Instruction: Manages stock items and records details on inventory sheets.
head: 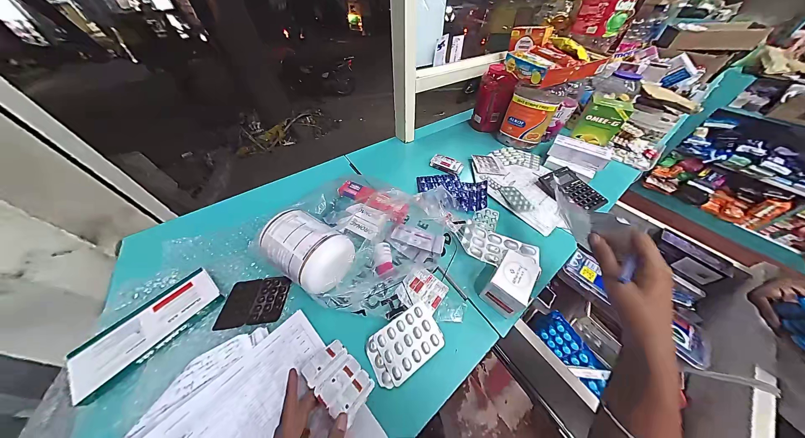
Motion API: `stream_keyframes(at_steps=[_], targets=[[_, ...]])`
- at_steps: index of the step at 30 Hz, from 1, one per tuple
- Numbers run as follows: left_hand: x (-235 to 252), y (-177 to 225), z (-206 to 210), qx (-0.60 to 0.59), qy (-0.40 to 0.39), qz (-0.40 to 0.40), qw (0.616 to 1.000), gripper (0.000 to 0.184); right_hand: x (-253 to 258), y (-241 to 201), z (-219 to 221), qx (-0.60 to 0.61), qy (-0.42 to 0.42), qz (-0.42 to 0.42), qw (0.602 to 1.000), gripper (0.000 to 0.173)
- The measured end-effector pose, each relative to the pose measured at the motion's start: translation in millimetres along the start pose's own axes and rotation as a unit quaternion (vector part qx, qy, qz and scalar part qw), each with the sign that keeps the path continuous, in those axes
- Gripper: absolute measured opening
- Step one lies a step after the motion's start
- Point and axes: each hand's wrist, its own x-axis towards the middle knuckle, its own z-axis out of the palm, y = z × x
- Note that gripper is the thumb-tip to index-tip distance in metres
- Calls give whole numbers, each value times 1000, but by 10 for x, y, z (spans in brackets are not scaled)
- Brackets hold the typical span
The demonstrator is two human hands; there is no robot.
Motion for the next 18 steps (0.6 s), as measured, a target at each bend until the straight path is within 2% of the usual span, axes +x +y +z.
stream_keyframes(at_steps=[2,3,4,6,8,10,12,14,15,16,18], targets=[[-20,-38,4,42,4,24,999,88,-146,-200,-63,189,32,52,980,40],[-35,-55,12,70,15,39,997,88,-224,-333,-52,277,46,88,956,35],[-47,-59,19,100,31,50,993,88,-316,-456,-32,340,45,118,932,38],[-58,-21,16,151,66,65,984,88,-543,-667,38,423,9,162,891,52],[-83,23,2,136,88,91,983,87,-776,-900,126,478,-75,182,856,42],[-122,54,-3,35,67,122,990,82,-970,-1079,210,531,-210,175,802,34],[-144,98,24,-129,5,124,984,79,-1102,-1155,312,592,-341,161,712,36],[-190,199,74,-306,-23,79,948,70,-1200,-1198,416,624,-431,187,625,38],[-223,246,92,-375,-15,35,926,59,-1249,-1218,452,623,-455,212,599,36],[-241,266,102,-423,2,1,906,49,-1280,-1232,484,614,-469,232,591,34],[-221,314,109,-470,40,-32,881,38,-1290,-1237,536,573,-469,262,619,32]])
